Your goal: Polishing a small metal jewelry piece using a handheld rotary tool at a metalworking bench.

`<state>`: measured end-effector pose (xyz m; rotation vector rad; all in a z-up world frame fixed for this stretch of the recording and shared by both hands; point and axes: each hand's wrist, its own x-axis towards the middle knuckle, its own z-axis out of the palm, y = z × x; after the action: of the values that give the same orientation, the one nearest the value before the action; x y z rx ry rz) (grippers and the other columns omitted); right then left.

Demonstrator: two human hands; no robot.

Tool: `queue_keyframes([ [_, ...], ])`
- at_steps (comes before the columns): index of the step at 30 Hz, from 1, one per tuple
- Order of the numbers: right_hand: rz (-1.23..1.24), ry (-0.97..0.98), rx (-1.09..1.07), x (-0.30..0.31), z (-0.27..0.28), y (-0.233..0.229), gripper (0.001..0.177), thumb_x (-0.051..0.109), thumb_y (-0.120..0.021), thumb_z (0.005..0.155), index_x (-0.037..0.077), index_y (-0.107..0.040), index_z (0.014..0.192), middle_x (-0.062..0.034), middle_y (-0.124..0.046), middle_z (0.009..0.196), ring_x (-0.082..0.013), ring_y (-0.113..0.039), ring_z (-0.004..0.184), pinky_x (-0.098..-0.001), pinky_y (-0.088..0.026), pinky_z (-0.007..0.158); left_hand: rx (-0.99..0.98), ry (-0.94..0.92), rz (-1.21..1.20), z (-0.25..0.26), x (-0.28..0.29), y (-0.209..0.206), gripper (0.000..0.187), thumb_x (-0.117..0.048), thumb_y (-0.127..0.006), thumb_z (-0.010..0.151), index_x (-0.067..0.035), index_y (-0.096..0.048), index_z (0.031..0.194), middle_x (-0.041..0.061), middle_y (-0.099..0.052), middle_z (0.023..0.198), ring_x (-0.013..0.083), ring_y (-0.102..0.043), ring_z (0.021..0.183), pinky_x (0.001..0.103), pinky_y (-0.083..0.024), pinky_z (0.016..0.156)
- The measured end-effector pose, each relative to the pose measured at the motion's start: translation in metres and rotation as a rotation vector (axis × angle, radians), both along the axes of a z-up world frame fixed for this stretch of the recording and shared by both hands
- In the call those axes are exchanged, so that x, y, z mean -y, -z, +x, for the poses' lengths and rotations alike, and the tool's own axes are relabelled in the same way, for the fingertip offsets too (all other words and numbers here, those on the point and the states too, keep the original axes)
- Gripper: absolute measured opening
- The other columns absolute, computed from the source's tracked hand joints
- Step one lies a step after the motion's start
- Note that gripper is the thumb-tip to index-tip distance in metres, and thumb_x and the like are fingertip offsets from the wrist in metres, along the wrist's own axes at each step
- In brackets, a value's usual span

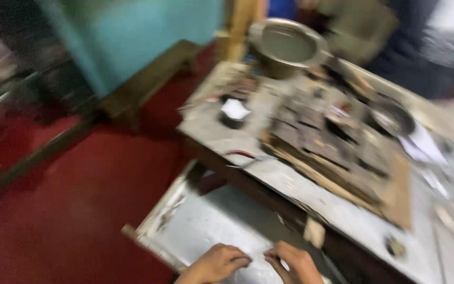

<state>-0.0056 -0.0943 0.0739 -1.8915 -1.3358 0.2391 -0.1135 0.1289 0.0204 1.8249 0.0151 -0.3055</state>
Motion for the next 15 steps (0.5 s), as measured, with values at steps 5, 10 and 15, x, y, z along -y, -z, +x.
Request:
queue_keyframes([
  [5,-0.123,0.360,0.267,-0.016,-0.005,0.039,0.015,0.018,-0.077,0.079,0.029,-0.072,0.087,0.0171,-0.074,0.076,0.0007,-0.063,0.051,-0.0177,-0.050,0.052,0.302,0.034,0.241,-0.005,0.002,0.000,0.104,-0.044,-0.069,0.075,-0.011,-0.022,0.162,0.015,-0.044,0.153,0.0338,-0.039,0.138,0.042,-0.024,0.117],
  [10,-0.162,0.259,0.276,-0.030,-0.010,0.017,0.012,0.017,-0.072,0.084,0.028,-0.072,0.087,0.0188,-0.078,0.084,0.0029,-0.066,0.055,-0.0162,-0.048,0.052,0.531,-0.132,0.247,0.002,0.027,0.036,0.082,-0.032,-0.070,0.088,-0.009,-0.031,0.157,0.012,-0.060,0.121,0.0342,-0.057,0.114,0.049,-0.037,0.105],
  [15,-0.127,0.265,0.011,-0.027,-0.020,0.021,0.013,0.003,-0.072,0.080,0.015,-0.077,0.079,0.0062,-0.078,0.109,-0.0001,-0.079,0.094,-0.0147,-0.066,0.079,0.585,-0.190,0.267,0.009,0.035,0.053,0.057,-0.021,-0.068,0.094,-0.009,-0.049,0.146,0.008,-0.067,0.114,0.0292,-0.065,0.103,0.046,-0.048,0.092],
])
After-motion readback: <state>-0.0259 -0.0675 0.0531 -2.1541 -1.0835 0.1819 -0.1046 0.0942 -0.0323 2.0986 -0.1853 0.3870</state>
